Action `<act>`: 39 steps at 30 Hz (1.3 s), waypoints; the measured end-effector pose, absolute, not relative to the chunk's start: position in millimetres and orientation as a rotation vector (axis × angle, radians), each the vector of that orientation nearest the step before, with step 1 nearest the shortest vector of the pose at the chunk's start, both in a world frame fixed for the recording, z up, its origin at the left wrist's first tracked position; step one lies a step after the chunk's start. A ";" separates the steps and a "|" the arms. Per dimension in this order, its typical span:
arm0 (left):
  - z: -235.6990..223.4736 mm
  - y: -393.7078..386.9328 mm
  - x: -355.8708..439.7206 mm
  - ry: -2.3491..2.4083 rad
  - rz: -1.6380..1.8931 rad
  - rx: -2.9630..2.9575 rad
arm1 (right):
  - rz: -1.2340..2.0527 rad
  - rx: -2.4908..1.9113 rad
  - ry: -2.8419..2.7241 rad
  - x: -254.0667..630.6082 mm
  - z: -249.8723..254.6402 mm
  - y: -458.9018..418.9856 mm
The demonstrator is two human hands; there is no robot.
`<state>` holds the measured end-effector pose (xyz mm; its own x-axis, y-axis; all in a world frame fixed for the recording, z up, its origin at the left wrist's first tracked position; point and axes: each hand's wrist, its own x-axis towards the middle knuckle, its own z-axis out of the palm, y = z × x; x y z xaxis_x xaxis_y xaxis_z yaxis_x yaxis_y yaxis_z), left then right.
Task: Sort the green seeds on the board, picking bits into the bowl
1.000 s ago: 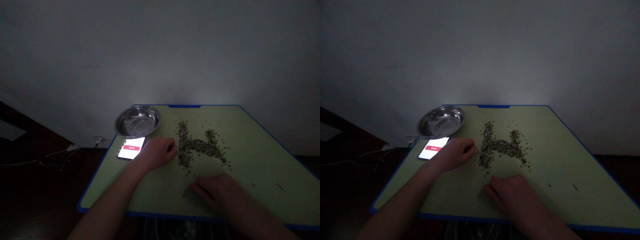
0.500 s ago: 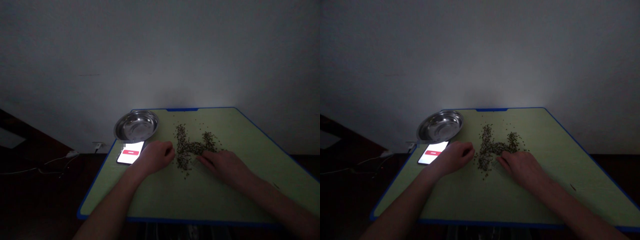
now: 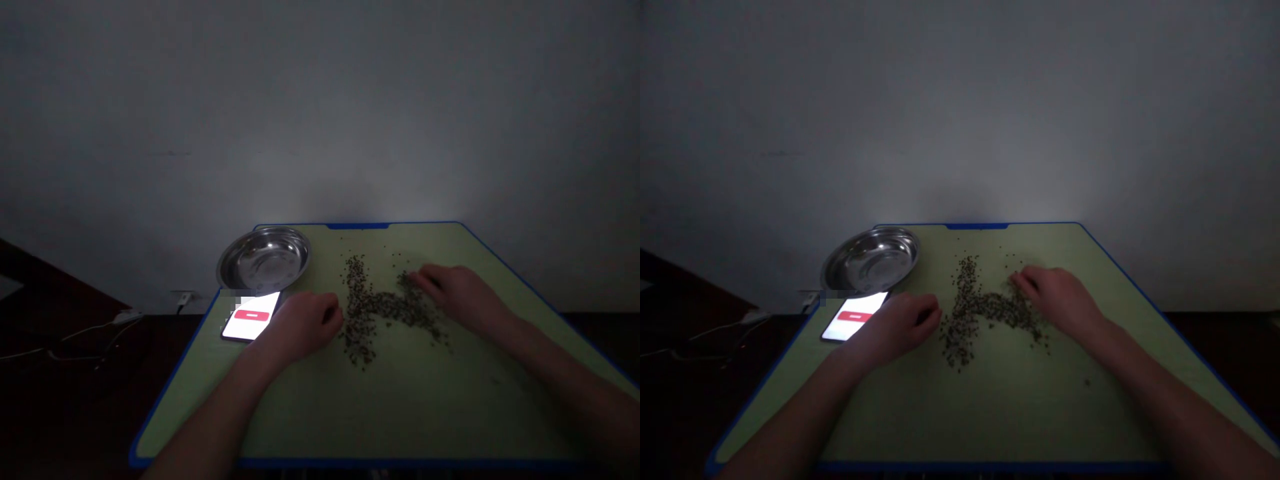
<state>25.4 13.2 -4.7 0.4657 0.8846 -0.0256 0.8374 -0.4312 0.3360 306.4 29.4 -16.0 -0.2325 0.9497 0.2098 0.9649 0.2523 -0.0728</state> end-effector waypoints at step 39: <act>0.0 11.8 25.0 1.506 0.221 2.403 | -0.067 -1.452 -2.571 241.9 -7.6 16.6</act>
<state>25.0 11.8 0.0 0.4396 0.8978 -0.0266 0.8522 -0.4076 0.3280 241.9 16.6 -7.6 -0.5032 0.8442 0.1846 0.8527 0.5198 -0.0525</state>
